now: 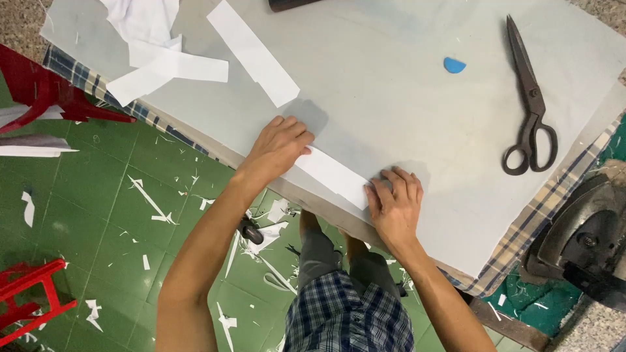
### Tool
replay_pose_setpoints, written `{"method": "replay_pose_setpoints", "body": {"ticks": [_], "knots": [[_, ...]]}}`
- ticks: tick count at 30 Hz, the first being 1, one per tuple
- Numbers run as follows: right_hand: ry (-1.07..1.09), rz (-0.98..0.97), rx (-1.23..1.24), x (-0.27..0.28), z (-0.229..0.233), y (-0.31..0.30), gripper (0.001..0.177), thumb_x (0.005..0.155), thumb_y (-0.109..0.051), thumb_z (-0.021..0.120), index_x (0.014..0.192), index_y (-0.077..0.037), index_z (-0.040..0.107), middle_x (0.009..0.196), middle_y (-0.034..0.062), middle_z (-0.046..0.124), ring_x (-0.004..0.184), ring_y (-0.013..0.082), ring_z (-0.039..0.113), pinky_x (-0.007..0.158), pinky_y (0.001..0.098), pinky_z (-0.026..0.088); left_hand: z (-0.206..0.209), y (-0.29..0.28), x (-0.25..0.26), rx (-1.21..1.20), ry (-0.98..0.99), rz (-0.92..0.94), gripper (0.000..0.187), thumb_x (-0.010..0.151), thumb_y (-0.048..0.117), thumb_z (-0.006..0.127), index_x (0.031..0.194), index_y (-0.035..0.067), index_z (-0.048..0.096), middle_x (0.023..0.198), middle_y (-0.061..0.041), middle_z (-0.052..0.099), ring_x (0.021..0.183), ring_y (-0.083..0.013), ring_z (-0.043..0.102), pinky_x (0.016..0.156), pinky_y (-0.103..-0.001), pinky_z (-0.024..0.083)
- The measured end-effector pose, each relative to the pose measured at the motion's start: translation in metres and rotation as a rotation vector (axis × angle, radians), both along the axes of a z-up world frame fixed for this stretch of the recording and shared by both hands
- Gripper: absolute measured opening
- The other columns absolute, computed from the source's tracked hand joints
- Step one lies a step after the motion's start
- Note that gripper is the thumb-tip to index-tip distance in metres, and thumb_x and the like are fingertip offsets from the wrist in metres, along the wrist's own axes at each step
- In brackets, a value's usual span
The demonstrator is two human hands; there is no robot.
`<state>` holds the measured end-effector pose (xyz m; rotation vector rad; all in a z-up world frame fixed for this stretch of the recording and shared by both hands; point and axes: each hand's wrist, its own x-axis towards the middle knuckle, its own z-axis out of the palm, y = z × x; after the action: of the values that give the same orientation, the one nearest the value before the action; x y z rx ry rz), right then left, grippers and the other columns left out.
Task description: The person irons a white fabric strip on a work table, then irons a larger white fabric piece. They use a ruler and chalk to mark lines on the fabric and cut along the marked lines with scissors. The person also briefly irons a black rectangular object.
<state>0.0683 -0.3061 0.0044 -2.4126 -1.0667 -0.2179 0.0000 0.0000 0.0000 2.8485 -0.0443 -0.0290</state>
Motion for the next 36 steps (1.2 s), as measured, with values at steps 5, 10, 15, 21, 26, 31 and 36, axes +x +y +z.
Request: {"method": "replay_pose_setpoints", "body": {"ticks": [5, 10, 15, 21, 26, 31, 36], "knots": [[0.003, 0.016, 0.002, 0.000, 0.000, 0.001, 0.014, 0.093, -0.021, 0.079, 0.103, -0.011, 0.077, 0.116, 0.0076, 0.066, 0.125, 0.0337, 0.058, 0.109, 0.0524, 0.042, 0.002, 0.001, -0.006, 0.048, -0.136, -0.021, 0.021, 0.092, 0.032, 0.071, 0.080, 0.015, 0.065, 0.080, 0.002, 0.054, 0.094, -0.0160, 0.054, 0.100, -0.035, 0.042], [0.002, 0.041, 0.011, 0.000, 0.000, 0.001, 0.017, 0.094, -0.020, 0.077, 0.107, -0.009, 0.077, 0.118, 0.0100, 0.065, 0.126, 0.0366, 0.057, 0.108, 0.0532, 0.043, -0.007, -0.001, -0.024, 0.086, -0.270, -0.090, 0.011, 0.097, 0.022, 0.067, 0.093, 0.012, 0.064, 0.086, -0.002, 0.058, 0.095, -0.0174, 0.060, 0.098, -0.037, 0.049], [0.010, 0.041, 0.010, -0.001, -0.003, 0.000, 0.017, 0.094, -0.020, 0.076, 0.108, -0.010, 0.077, 0.119, 0.0105, 0.065, 0.127, 0.0368, 0.057, 0.108, 0.0526, 0.043, 0.003, -0.002, -0.028, 0.120, -0.399, -0.083, 0.008, 0.095, 0.013, 0.071, 0.092, 0.007, 0.066, 0.083, -0.005, 0.056, 0.095, -0.0212, 0.061, 0.104, -0.043, 0.050], [-0.002, 0.097, 0.034, -0.003, -0.011, -0.004, 0.007, 0.094, -0.017, 0.076, 0.101, -0.016, 0.078, 0.118, 0.0068, 0.067, 0.126, 0.0337, 0.058, 0.109, 0.0505, 0.043, 0.005, -0.006, -0.039, 0.296, -0.528, -0.075, 0.004, 0.097, 0.012, 0.070, 0.100, 0.008, 0.070, 0.097, -0.008, 0.059, 0.106, -0.0257, 0.062, 0.107, -0.048, 0.050], [-0.118, 0.120, -0.034, -0.007, -0.010, -0.010, 0.013, 0.096, -0.017, 0.070, 0.104, -0.020, 0.079, 0.120, 0.0085, 0.068, 0.127, 0.0330, 0.059, 0.110, 0.0519, 0.044, 0.001, -0.023, -0.042, 0.381, -0.574, 0.046, 0.010, 0.094, 0.006, 0.073, 0.103, 0.009, 0.076, 0.114, -0.012, 0.068, 0.113, -0.0281, 0.064, 0.105, -0.048, 0.051], [-0.151, 0.135, -0.076, -0.012, -0.016, -0.017, 0.021, 0.098, -0.021, 0.062, 0.111, -0.021, 0.079, 0.126, 0.0106, 0.068, 0.132, 0.0337, 0.057, 0.111, 0.0533, 0.043, 0.018, -0.085, -0.048, 0.400, -0.570, 0.269, 0.023, 0.094, -0.004, 0.068, 0.114, 0.005, 0.075, 0.134, -0.021, 0.065, 0.121, -0.0368, 0.062, 0.100, -0.051, 0.050], [-0.129, 0.155, -0.122, -0.011, -0.010, -0.022, 0.032, 0.091, -0.017, 0.060, 0.118, -0.023, 0.076, 0.131, 0.0134, 0.062, 0.136, 0.0372, 0.051, 0.113, 0.0545, 0.040, -0.001, -0.183, -0.051, -0.036, -0.372, 0.166, 0.056, 0.101, 0.038, 0.055, 0.146, 0.006, 0.053, 0.159, -0.016, 0.045, 0.148, -0.0323, 0.040, 0.123, -0.056, 0.026]]}}
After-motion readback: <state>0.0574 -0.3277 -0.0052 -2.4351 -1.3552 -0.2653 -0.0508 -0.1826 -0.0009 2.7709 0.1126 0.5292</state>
